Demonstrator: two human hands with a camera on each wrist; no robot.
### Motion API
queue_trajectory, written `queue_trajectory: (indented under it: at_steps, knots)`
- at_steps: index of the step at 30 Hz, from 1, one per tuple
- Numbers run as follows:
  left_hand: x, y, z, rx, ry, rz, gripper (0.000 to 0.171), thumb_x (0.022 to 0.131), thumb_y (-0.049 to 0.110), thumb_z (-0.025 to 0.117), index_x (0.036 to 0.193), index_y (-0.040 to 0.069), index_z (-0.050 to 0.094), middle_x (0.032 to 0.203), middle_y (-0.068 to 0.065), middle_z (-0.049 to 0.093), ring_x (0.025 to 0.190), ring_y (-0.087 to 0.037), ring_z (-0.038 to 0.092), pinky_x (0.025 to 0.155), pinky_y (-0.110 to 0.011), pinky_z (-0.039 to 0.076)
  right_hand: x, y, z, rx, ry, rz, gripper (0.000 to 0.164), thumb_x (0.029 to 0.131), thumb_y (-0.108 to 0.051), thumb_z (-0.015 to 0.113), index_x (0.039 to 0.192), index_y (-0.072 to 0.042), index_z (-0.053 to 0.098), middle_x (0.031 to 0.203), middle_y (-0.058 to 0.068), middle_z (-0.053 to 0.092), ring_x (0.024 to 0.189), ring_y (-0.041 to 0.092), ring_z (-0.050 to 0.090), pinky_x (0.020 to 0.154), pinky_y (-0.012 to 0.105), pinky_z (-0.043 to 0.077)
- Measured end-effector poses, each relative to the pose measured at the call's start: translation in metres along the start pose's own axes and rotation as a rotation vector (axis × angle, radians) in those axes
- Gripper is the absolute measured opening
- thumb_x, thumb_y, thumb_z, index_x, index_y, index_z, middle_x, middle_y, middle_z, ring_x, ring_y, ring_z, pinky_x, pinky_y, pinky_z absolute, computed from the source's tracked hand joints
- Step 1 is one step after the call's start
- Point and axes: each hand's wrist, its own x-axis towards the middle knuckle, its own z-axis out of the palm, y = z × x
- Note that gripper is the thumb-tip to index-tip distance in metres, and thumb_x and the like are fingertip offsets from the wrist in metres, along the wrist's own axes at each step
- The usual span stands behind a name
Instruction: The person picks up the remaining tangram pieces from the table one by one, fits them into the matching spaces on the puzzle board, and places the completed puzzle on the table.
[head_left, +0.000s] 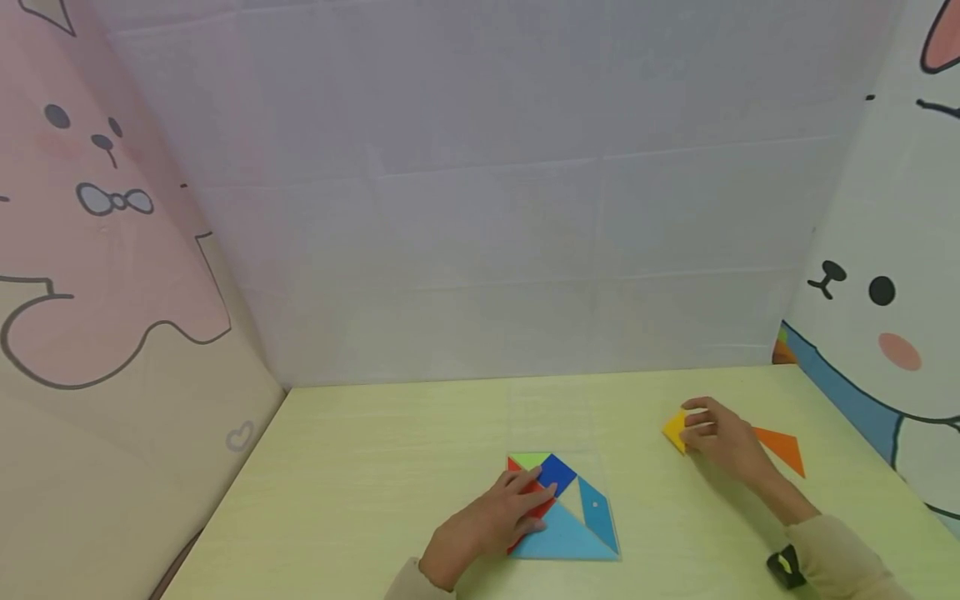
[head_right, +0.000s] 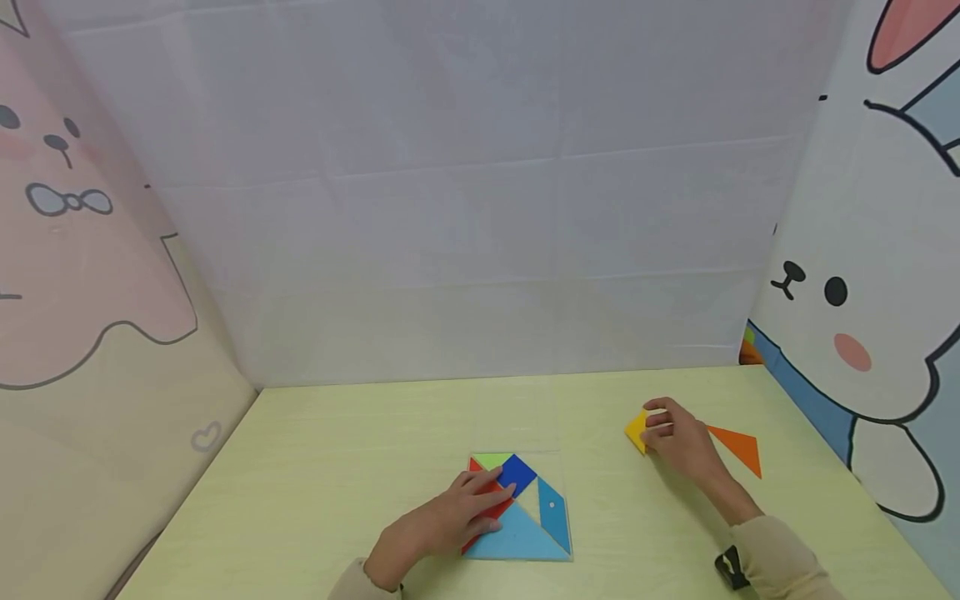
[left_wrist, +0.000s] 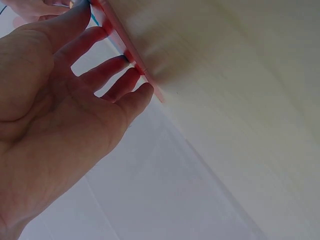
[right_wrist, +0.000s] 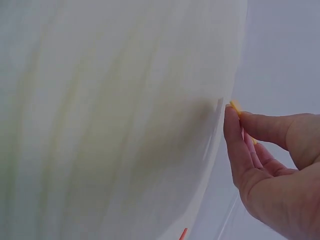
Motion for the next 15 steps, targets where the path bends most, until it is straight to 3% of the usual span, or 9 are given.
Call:
queue_trajectory:
  at_steps: [15]
  knots:
    - [-0.001, 0.0, 0.0, -0.015, 0.01, 0.007, 0.052, 0.106, 0.033, 0.057, 0.155, 0.021, 0.048, 0.162, -0.007, 0.038, 0.145, -0.026, 0.036, 0.11, -0.034, 0.044, -0.009, -0.01, 0.011, 0.042, -0.004, -0.039, 0.043, 0.096, -0.006, 0.073, 0.131, 0.009, 0.054, 0.115, 0.029, 0.066, 0.099, 0.04, 0.069, 0.071, 0.027, 0.059]
